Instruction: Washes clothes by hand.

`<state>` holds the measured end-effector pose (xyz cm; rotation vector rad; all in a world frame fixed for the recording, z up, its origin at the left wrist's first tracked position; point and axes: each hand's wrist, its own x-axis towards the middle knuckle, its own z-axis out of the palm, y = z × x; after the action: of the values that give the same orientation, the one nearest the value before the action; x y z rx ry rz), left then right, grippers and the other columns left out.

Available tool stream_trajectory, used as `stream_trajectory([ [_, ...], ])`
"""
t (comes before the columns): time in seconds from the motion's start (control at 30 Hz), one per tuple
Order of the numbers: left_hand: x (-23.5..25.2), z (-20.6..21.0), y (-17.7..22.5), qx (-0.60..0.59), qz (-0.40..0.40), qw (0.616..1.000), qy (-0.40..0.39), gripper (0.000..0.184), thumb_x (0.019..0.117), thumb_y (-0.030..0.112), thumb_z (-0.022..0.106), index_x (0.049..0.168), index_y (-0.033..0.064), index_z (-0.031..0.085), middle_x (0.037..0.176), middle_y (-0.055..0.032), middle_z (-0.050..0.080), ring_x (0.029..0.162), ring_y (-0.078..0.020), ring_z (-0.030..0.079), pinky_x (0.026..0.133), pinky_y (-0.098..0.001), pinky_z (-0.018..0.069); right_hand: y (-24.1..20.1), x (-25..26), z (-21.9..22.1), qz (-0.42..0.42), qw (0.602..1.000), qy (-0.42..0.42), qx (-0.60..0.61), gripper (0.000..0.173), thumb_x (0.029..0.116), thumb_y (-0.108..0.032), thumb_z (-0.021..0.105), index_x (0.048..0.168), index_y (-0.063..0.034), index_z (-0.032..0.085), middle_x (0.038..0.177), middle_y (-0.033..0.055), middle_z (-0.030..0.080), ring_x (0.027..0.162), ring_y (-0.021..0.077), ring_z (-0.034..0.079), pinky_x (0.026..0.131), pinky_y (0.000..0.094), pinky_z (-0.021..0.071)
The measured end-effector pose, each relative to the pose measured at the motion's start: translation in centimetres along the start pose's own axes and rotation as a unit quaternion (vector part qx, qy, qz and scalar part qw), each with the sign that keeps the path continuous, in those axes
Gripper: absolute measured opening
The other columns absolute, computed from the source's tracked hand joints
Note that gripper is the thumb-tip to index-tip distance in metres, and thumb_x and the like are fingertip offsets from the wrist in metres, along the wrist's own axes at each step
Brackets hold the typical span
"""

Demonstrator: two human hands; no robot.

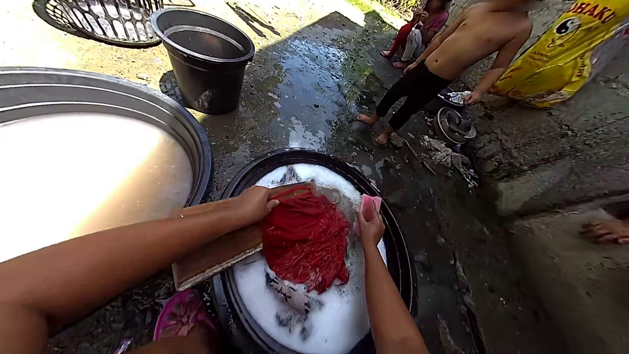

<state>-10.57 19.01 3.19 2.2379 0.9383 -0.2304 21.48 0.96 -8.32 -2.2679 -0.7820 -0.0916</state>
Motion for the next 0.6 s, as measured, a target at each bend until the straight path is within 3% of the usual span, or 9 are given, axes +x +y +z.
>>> stream_trajectory([
  [0.07, -1.7, -0.1, -0.1, 0.016, 0.007, 1.0, 0.004, 0.045, 0.112, 0.032, 0.042, 0.108, -0.0076, 0.064, 0.104, -0.0275, 0.066, 0.106, -0.0433, 0.065, 0.094, -0.0599, 0.0479, 3.5, -2.7, 0.6, 0.057, 0.996, 0.007, -0.072, 0.042, 0.0959, -0.02, 0.07, 0.135, -0.0037, 0.067, 0.142, 0.0355, 0.053, 0.13, 0.0535, 0.052, 0.107, 0.0662, 0.0399],
  [0.1, -2.4, 0.1, -0.4, 0.027, 0.008, 1.0, 0.001, 0.046, 0.1125, 0.033, 0.04, 0.109, -0.0068, 0.064, 0.104, -0.0272, 0.066, 0.106, -0.0432, 0.065, 0.093, -0.0599, 0.0483, 4.3, -3.9, 0.7, 0.089, 0.993, -0.009, -0.072, 0.042, 0.0985, -0.016, 0.064, 0.137, 0.0014, 0.063, 0.142, 0.0367, 0.052, 0.132, 0.0545, 0.05, 0.108, 0.0674, 0.0379],
  [0.17, -3.8, 0.7, -1.0, 0.067, 0.01, 0.998, -0.01, 0.05, 0.1135, 0.034, 0.034, 0.114, -0.0076, 0.062, 0.108, -0.0296, 0.066, 0.11, -0.046, 0.064, 0.094, -0.0618, 0.0478, 4.0, -4.9, 1.4, 0.122, 0.991, -0.045, -0.042, 0.045, 0.1073, -0.017, 0.05, 0.143, 0.0101, 0.05, 0.141, 0.035, 0.054, 0.132, 0.0483, 0.053, 0.111, 0.0599, 0.0391],
  [0.23, -4.6, 1.3, -1.6, 0.131, 0.03, 0.991, -0.011, 0.053, 0.1137, 0.035, 0.03, 0.117, -0.0082, 0.061, 0.11, -0.0314, 0.066, 0.111, -0.0489, 0.064, 0.094, -0.0629, 0.0478, 0.5, -4.1, 2.6, 0.054, 0.998, -0.029, 0.013, 0.042, 0.1073, -0.021, 0.05, 0.142, 0.0018, 0.057, 0.14, 0.0248, 0.059, 0.131, 0.0357, 0.057, 0.112, 0.0526, 0.0436],
  [0.27, -4.9, 1.3, -1.7, 0.158, 0.037, 0.987, -0.018, 0.054, 0.1139, 0.036, 0.028, 0.118, -0.0082, 0.06, 0.111, -0.0313, 0.066, 0.111, -0.0491, 0.064, 0.093, -0.0624, 0.0477, -2.0, -3.6, 3.2, -0.018, 1.0, 0.004, 0.013, 0.037, 0.1024, -0.022, 0.059, 0.132, -0.0009, 0.068, 0.133, 0.0261, 0.064, 0.125, 0.0393, 0.062, 0.106, 0.0574, 0.047],
  [0.33, -5.4, 1.2, -1.6, 0.189, 0.039, 0.98, -0.041, 0.057, 0.1142, 0.037, 0.026, 0.119, -0.0088, 0.059, 0.113, -0.0315, 0.065, 0.114, -0.0494, 0.063, 0.095, -0.0621, 0.047, -7.4, -4.5, 4.0, -0.166, 0.984, 0.024, 0.056, 0.034, 0.0887, -0.02, 0.072, 0.116, -0.0005, 0.077, 0.124, 0.0347, 0.065, 0.115, 0.0514, 0.064, 0.097, 0.0625, 0.0505],
  [0.43, -5.2, 1.6, -1.4, 0.211, 0.028, 0.975, -0.058, 0.053, 0.1136, 0.032, 0.029, 0.112, -0.0099, 0.061, 0.11, -0.0316, 0.066, 0.112, -0.0497, 0.064, 0.091, -0.0627, 0.0481, -15.2, -10.4, 4.1, -0.299, 0.936, -0.101, 0.154, 0.033, 0.0838, -0.025, 0.078, 0.109, -0.0042, 0.08, 0.121, 0.033, 0.068, 0.107, 0.0492, 0.069, 0.089, 0.0587, 0.0568],
  [0.5, -5.3, 1.3, -1.0, 0.223, 0.009, 0.972, -0.067, 0.047, 0.1125, 0.028, 0.034, 0.109, -0.0098, 0.061, 0.108, -0.031, 0.066, 0.11, -0.0493, 0.064, 0.089, -0.0623, 0.0486, -17.4, -11.8, 3.9, -0.272, 0.925, -0.215, 0.154, 0.03, 0.0865, -0.022, 0.077, 0.111, -0.005, 0.08, 0.128, 0.0324, 0.065, 0.112, 0.0475, 0.067, 0.091, 0.0594, 0.0547],
  [0.6, -5.1, 2.2, -1.7, 0.2, 0.004, 0.978, -0.05, 0.043, 0.1102, 0.024, 0.037, 0.107, -0.0092, 0.063, 0.112, -0.03, 0.067, 0.113, -0.0485, 0.065, 0.087, -0.0629, 0.0504, -13.7, -6.8, 5.3, -0.091, 0.965, -0.242, 0.033, 0.034, 0.0959, -0.027, 0.07, 0.124, -0.0074, 0.075, 0.13, 0.0287, 0.063, 0.115, 0.0433, 0.065, 0.096, 0.0584, 0.0507],
])
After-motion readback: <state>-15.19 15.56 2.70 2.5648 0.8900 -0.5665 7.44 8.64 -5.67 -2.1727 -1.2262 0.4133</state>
